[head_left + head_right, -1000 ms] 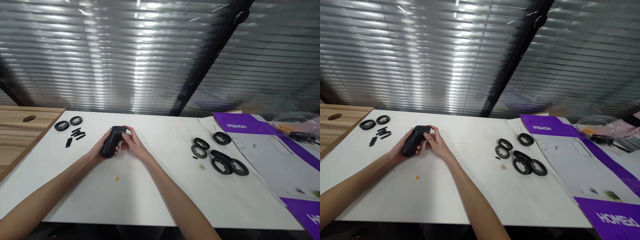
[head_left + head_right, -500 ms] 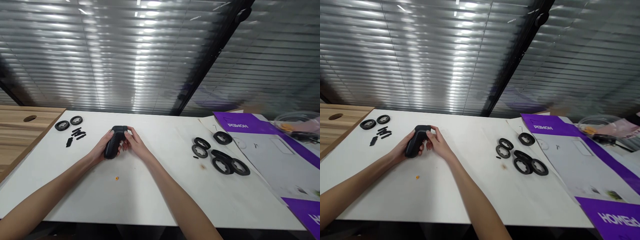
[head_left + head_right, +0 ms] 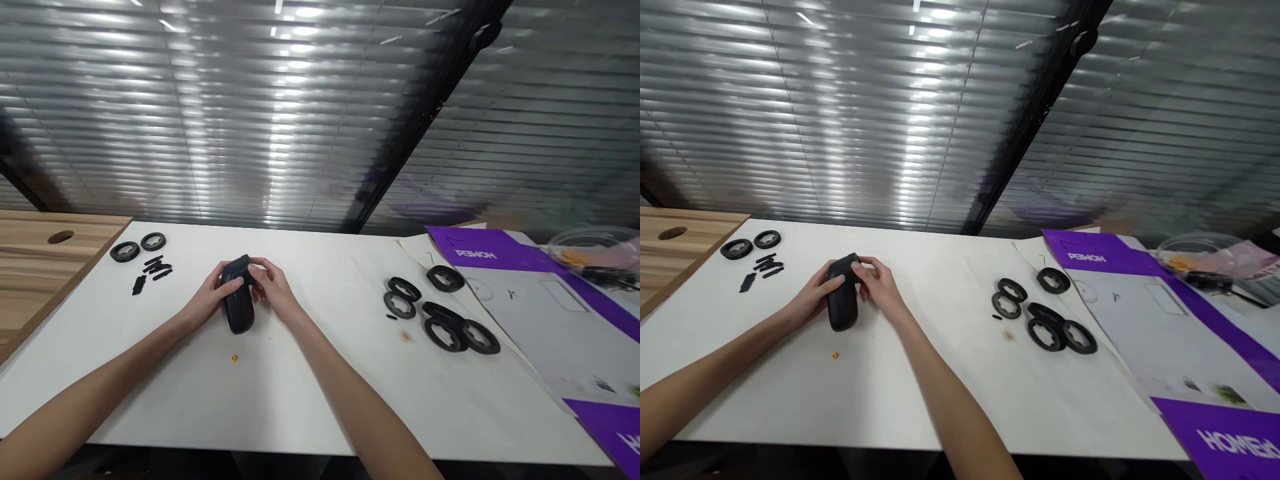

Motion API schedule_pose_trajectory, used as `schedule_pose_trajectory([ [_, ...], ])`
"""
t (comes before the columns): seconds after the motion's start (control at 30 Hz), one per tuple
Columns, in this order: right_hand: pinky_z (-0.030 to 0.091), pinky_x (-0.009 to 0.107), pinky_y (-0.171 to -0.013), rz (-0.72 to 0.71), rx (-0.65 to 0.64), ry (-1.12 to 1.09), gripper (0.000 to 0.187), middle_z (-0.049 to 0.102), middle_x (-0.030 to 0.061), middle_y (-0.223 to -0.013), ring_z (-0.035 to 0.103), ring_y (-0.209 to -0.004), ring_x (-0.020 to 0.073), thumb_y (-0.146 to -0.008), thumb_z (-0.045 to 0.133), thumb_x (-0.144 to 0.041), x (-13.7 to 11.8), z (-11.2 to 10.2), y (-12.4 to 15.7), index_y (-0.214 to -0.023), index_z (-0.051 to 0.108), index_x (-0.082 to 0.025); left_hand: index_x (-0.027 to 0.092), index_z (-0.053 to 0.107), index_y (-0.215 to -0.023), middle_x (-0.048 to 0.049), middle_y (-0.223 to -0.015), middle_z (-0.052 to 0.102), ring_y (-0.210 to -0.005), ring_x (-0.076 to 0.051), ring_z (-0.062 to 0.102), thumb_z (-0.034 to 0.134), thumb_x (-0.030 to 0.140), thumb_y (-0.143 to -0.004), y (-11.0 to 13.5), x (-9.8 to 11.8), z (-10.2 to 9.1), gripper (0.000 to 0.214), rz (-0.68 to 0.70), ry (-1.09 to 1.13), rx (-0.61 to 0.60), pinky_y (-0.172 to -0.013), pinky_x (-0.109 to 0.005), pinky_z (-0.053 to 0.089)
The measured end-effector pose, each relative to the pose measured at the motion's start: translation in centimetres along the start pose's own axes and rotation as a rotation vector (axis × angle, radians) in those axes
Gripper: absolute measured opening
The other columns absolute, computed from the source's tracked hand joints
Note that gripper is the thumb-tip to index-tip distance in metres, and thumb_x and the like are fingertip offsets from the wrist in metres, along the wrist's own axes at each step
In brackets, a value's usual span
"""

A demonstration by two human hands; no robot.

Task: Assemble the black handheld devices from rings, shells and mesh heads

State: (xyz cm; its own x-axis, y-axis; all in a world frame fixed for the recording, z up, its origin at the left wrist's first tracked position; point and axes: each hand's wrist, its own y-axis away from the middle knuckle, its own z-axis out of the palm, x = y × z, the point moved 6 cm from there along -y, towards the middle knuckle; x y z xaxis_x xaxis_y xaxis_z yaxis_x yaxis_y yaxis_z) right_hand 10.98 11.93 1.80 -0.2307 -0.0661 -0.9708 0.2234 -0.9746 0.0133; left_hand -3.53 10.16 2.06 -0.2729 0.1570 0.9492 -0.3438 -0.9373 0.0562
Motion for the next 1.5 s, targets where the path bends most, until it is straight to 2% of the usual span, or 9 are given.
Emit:
schedule_pose_trajectory([
  [0.23, 0.037, 0.027, -0.051, -0.025, 0.019, 0.000, 0.067, 0.051, -0.0083, -0.061, 0.046, -0.050, 0.0103, -0.070, 0.082, -0.074, -0.2, 0.2, 0.1, -0.109, 0.068, -0.021, 0.016, 0.076, -0.110, -0.0108, -0.102, 0.078, -0.096, -0.028, 0.071, 0.082, 0.056, -0.086, 0.0, -0.6, -0.1, 0.048, -0.013, -0.062, -0.032, -0.085, -0.033, 0.054],
  [0.43, 0.044, 0.030, -0.058, -0.069, -0.021, 0.053, 0.062, 0.050, -0.0079, -0.065, 0.050, -0.055, 0.0125, -0.078, 0.079, -0.069, -0.5, 0.3, 0.4, -0.118, 0.066, -0.024, 0.014, 0.078, -0.095, -0.0087, -0.080, 0.073, -0.073, -0.023, 0.066, 0.074, 0.058, -0.091, -0.1, -1.1, -0.2, 0.044, -0.045, 0.071, 0.025, -0.067, -0.030, 0.051],
  [0.6, 0.050, 0.032, -0.068, -0.205, 0.039, 0.178, 0.057, 0.060, 0.0002, -0.095, 0.060, -0.076, 0.0164, -0.086, 0.076, -0.058, -1.1, 0.2, 1.0, -0.132, 0.060, -0.029, 0.017, 0.074, -0.106, -0.0038, -0.075, 0.068, -0.059, -0.017, 0.058, 0.076, 0.060, -0.089, -0.8, -1.8, -1.0, 0.047, -0.078, 0.193, 0.106, -0.050, -0.026, 0.042],
  [0.77, 0.053, 0.039, -0.089, -0.396, 0.018, 0.412, 0.047, 0.059, 0.0093, -0.129, 0.061, -0.108, 0.0247, -0.095, 0.063, -0.059, -1.8, 0.7, 1.9, -0.131, 0.065, -0.030, 0.014, 0.071, -0.105, -0.0094, -0.090, 0.071, -0.066, -0.016, 0.061, 0.073, 0.064, -0.091, -1.2, -1.7, -1.2, 0.052, -0.136, 0.228, 0.074, -0.055, -0.025, 0.049],
  [0.87, 0.052, 0.040, -0.085, -0.337, -0.092, 0.507, 0.056, 0.061, 0.0087, -0.125, 0.061, -0.099, 0.0246, -0.095, 0.063, -0.066, -1.2, 1.1, 1.9, -0.139, 0.065, -0.032, 0.014, 0.071, -0.108, -0.0099, -0.093, 0.072, -0.065, -0.014, 0.059, 0.070, 0.068, -0.091, -1.2, -1.6, -1.2, 0.057, -0.146, 0.220, 0.072, -0.052, -0.023, 0.045],
  [1.0, 0.051, 0.040, -0.086, -0.314, -0.196, 0.599, 0.065, 0.067, 0.0070, -0.121, 0.063, -0.097, 0.0261, -0.094, 0.063, -0.070, -0.9, 1.5, 2.1, -0.150, 0.058, -0.037, 0.014, 0.070, -0.097, -0.0038, -0.075, 0.064, -0.056, -0.012, 0.052, 0.071, 0.072, -0.089, -1.2, -1.8, -1.1, 0.058, -0.151, 0.191, 0.067, -0.048, -0.022, 0.040],
  [1.27, 0.052, 0.042, -0.086, -0.234, -0.295, 0.727, 0.107, 0.076, 0.0044, -0.119, 0.070, -0.101, 0.0315, -0.073, 0.094, -0.049, -1.1, 2.2, 2.8, -0.164, 0.038, -0.042, 0.015, 0.069, -0.106, -0.0036, -0.071, 0.065, -0.063, -0.018, 0.062, 0.070, 0.074, -0.089, -1.4, -2.4, -1.4, 0.061, -0.161, 0.194, 0.073, -0.057, -0.027, 0.047],
  [1.37, 0.053, 0.043, -0.087, -0.238, -0.307, 0.740, 0.114, 0.077, 0.0037, -0.117, 0.071, -0.105, 0.0332, -0.071, 0.095, -0.044, -1.1, 2.5, 3.0, -0.166, 0.033, -0.045, 0.018, 0.066, -0.091, -0.0010, -0.064, 0.060, -0.053, -0.015, 0.055, 0.070, 0.075, -0.088, -1.2, -2.4, -1.6, 0.057, -0.120, 0.110, 0.102, -0.050, -0.026, 0.040],
  [1.5, 0.054, 0.039, -0.076, -0.244, -0.301, 0.810, 0.115, 0.077, 0.0004, -0.097, 0.072, -0.087, 0.0300, -0.070, 0.093, -0.038, -0.7, 2.8, 3.3, -0.167, 0.030, -0.046, 0.021, 0.056, -0.072, 0.0003, -0.053, 0.049, -0.044, -0.012, 0.042, 0.065, 0.079, -0.088, -0.5, -1.9, -1.3, 0.061, -0.069, -0.050, 0.108, -0.043, -0.027, 0.027],
])
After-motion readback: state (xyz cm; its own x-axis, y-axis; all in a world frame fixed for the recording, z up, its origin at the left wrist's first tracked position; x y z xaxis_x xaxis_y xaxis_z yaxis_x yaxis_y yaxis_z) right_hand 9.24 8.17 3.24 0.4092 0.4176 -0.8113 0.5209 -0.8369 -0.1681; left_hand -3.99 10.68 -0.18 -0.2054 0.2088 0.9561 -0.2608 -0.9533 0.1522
